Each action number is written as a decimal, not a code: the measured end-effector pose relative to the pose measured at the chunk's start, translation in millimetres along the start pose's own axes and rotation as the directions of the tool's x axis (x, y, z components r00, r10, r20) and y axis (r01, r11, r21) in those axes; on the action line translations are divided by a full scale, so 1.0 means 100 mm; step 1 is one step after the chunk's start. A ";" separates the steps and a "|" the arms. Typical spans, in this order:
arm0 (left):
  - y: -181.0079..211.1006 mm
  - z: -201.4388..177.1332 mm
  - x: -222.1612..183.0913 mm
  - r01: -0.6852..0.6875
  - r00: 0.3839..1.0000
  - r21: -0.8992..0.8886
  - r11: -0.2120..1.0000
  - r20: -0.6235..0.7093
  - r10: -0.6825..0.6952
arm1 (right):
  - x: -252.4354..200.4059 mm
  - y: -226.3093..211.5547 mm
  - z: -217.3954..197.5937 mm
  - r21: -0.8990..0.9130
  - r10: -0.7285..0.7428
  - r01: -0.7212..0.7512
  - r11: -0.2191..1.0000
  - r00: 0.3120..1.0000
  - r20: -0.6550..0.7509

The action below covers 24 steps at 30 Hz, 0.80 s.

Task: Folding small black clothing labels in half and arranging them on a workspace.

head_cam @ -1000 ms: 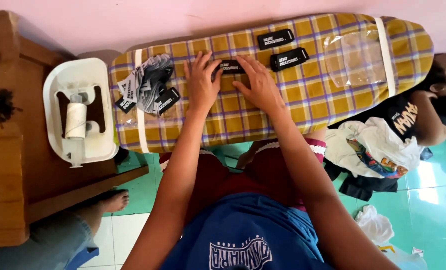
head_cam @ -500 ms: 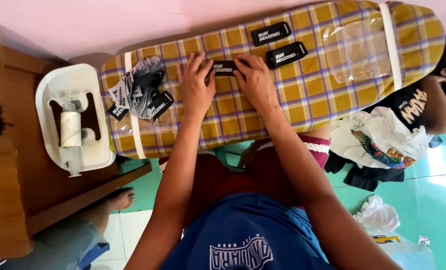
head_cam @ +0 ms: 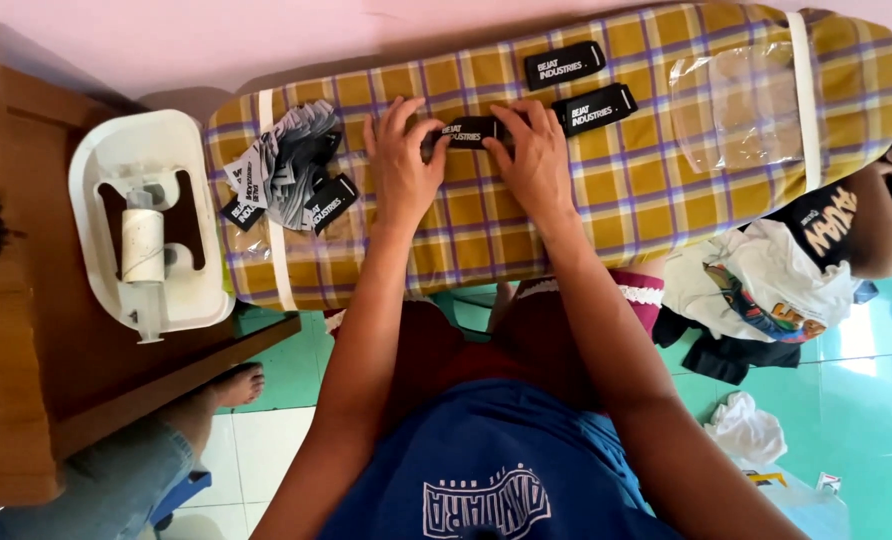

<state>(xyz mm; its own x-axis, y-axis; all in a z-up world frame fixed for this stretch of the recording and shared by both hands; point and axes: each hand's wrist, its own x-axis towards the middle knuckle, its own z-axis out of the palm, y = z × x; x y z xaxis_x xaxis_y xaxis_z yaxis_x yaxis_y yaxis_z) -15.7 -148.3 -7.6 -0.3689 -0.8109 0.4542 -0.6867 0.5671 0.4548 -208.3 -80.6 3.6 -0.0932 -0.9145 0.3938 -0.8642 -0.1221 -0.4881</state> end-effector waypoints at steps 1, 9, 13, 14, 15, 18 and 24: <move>0.00 -0.01 0.00 0.006 1.000 -0.024 1.000 0.025 -0.006 | 0.00 0.00 0.00 -0.017 -0.006 0.006 1.000 1.000 0.005; -0.02 -0.06 -0.01 -0.012 0.999 -0.075 0.997 0.039 0.015 | 0.03 -0.14 -0.09 0.014 -0.094 0.094 0.995 0.995 -0.023; 0.01 -0.11 0.01 -0.011 0.996 -0.079 0.997 0.089 0.018 | 0.00 -0.08 -0.04 0.038 -0.079 0.079 0.996 0.997 -0.010; 0.01 -0.11 0.01 -0.006 0.997 -0.112 0.994 0.077 0.015 | -0.01 -0.06 -0.02 0.044 -0.074 0.073 0.996 0.997 0.002; 0.02 -0.12 0.01 -0.008 0.997 -0.110 0.994 0.071 0.015 | -0.02 -0.08 -0.05 0.043 -0.079 0.079 0.996 0.997 0.000; 0.00 -0.10 0.02 -0.002 0.996 -0.110 0.994 0.094 0.013 | -0.01 -0.16 -0.13 0.244 -0.061 0.062 0.968 0.998 -0.014; -0.23 0.03 0.05 0.112 0.984 -0.309 0.944 0.170 -0.062 | -0.10 -0.07 -0.05 0.357 0.025 -0.011 0.934 0.999 -0.034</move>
<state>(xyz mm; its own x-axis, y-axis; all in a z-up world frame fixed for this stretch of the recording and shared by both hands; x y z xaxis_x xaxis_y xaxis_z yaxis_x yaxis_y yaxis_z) -3.0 -165.7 -18.3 -0.4268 -0.8570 0.2887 -0.4967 0.4889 0.7171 -203.7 -68.6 7.1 -0.1312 -0.9037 0.4075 -0.6300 -0.2414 -0.7381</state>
